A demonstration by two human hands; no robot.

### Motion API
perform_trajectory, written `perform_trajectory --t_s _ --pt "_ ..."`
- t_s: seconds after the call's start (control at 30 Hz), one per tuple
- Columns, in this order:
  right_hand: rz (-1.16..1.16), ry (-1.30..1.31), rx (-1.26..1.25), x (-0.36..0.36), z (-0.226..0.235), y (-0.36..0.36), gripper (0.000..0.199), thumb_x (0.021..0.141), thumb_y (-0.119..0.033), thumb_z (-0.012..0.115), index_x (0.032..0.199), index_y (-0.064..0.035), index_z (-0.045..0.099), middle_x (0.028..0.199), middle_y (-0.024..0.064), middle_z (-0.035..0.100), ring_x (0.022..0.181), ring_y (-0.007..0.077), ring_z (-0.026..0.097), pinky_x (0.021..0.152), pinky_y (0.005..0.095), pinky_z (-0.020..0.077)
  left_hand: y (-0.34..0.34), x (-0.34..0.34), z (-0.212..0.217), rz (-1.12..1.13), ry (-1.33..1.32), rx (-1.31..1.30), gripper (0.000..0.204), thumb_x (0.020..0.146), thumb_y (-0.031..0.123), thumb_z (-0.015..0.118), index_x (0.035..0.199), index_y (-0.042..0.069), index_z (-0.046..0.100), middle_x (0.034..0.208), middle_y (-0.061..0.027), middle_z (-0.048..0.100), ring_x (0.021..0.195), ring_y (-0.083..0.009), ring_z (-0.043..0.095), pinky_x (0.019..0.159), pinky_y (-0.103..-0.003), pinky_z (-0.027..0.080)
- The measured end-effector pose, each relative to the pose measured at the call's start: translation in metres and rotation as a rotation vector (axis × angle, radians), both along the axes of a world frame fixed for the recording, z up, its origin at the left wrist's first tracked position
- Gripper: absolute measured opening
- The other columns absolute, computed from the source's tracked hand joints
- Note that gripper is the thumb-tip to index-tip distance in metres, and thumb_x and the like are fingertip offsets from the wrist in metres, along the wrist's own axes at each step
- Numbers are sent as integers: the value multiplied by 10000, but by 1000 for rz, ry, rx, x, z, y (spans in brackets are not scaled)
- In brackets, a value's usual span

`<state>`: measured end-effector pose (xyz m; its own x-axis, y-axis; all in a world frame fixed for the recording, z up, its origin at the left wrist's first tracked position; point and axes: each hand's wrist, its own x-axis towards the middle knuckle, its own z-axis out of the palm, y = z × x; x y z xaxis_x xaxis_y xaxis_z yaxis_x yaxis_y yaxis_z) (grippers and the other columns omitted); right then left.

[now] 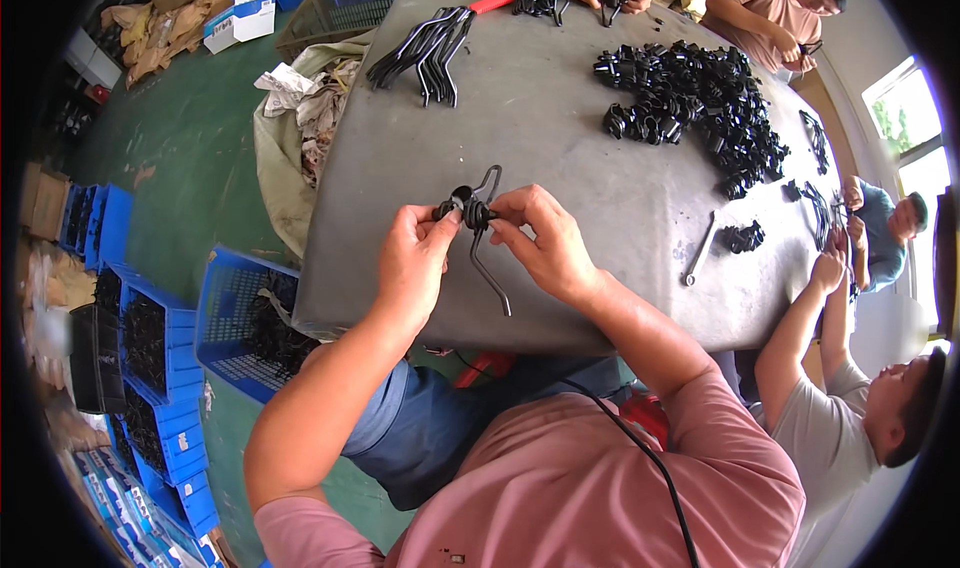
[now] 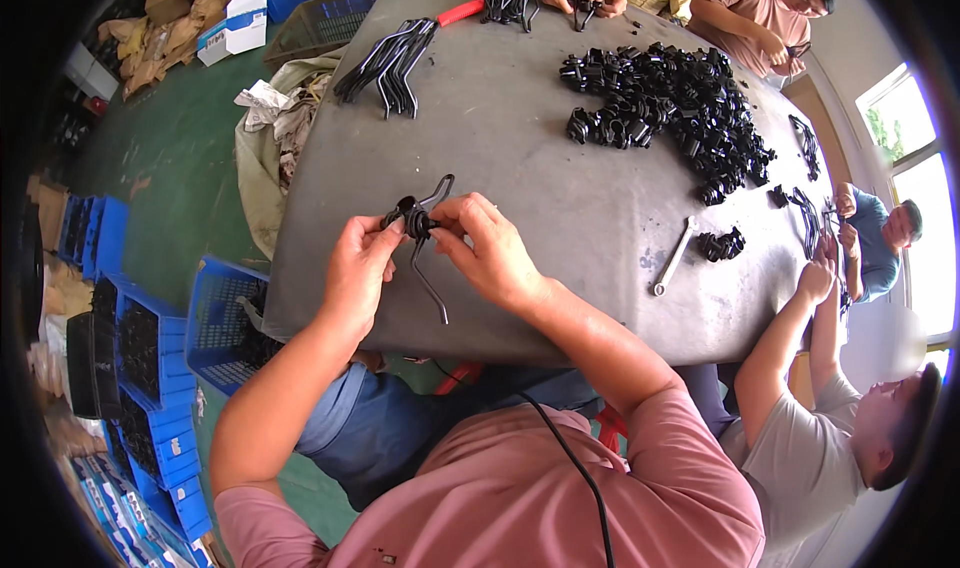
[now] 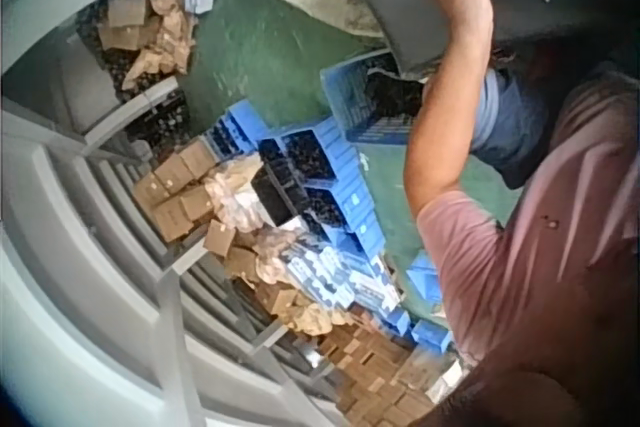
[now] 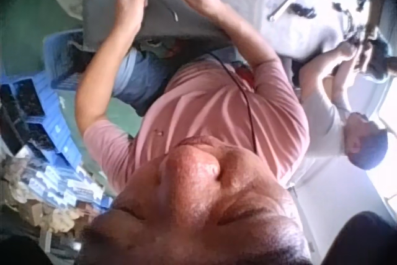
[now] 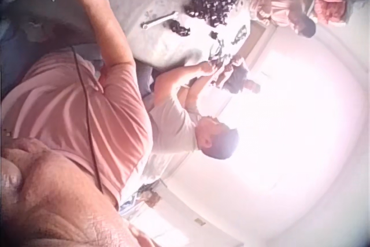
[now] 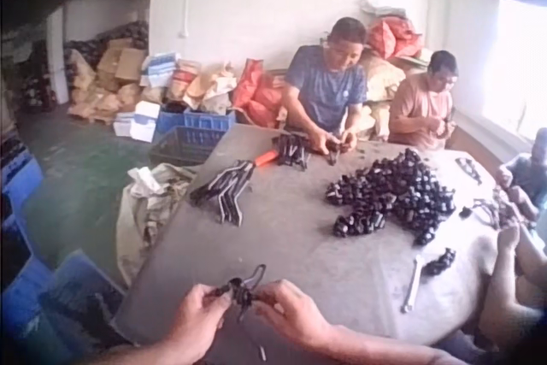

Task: The person assembles clamp parts onto metal brackets by hand, tightens nuts onto the assemblies using a wrench, and adjusts a cable.

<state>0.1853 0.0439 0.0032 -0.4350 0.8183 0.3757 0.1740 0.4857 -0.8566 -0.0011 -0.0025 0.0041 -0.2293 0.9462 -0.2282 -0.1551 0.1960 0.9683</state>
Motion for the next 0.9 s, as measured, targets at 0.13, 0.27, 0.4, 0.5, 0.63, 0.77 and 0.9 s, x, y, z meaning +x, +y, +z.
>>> perform_trajectory --t_s 0.13,0.27,0.4,0.5,0.63,0.77,0.9 --pt "-37 -58 -138 3 1 -2 174 947 -59 696 1069 -17 579 906 113 614 780 234 689 662 365 545 2 2 -5 11 41 -21 272 981 233 715 1076 8 596 875 -31 666 632 -47 519 531 -240 428" --pt "-150 -182 175 5 -10 2 160 954 -51 692 1055 -6 575 867 114 625 769 216 675 672 342 524 8 7 -2 -5 167 -32 278 973 220 722 1088 0 598 872 -41 670 672 -72 562 570 -258 471" --pt "-106 -151 182 9 -9 2 164 961 -73 680 1052 -8 560 855 140 616 738 284 633 671 390 511 12 7 -7 -14 292 36 286 964 183 728 1112 -20 592 902 -63 690 756 -105 613 669 -275 513" --pt "-87 -122 95 13 -6 1 155 974 -91 664 1048 -8 556 846 149 608 737 324 622 684 411 508 14 11 -3 -24 305 6 283 958 155 733 1117 -28 587 928 -81 701 813 -113 632 734 -273 520" --pt "-132 -229 96 19 -14 2 167 1014 -160 627 1019 -7 561 807 139 579 712 312 617 688 414 494 13 17 -2 -44 332 96 277 960 142 729 1119 -31 583 931 -91 703 819 -107 634 741 -265 519" --pt "-45 -244 -359 20 1 4 256 1059 -264 530 997 -17 556 777 197 582 734 441 597 698 497 499 11 16 -9 -55 306 69 267 970 143 722 1122 -25 581 938 -75 701 796 -96 625 715 -258 520" --pt "-220 -206 166 20 -8 4 208 1020 -247 572 1008 -39 574 855 146 585 767 363 603 714 445 481 12 16 -2 -56 197 -3 260 984 181 712 1116 -4 585 908 -36 678 684 -48 549 555 -227 444"
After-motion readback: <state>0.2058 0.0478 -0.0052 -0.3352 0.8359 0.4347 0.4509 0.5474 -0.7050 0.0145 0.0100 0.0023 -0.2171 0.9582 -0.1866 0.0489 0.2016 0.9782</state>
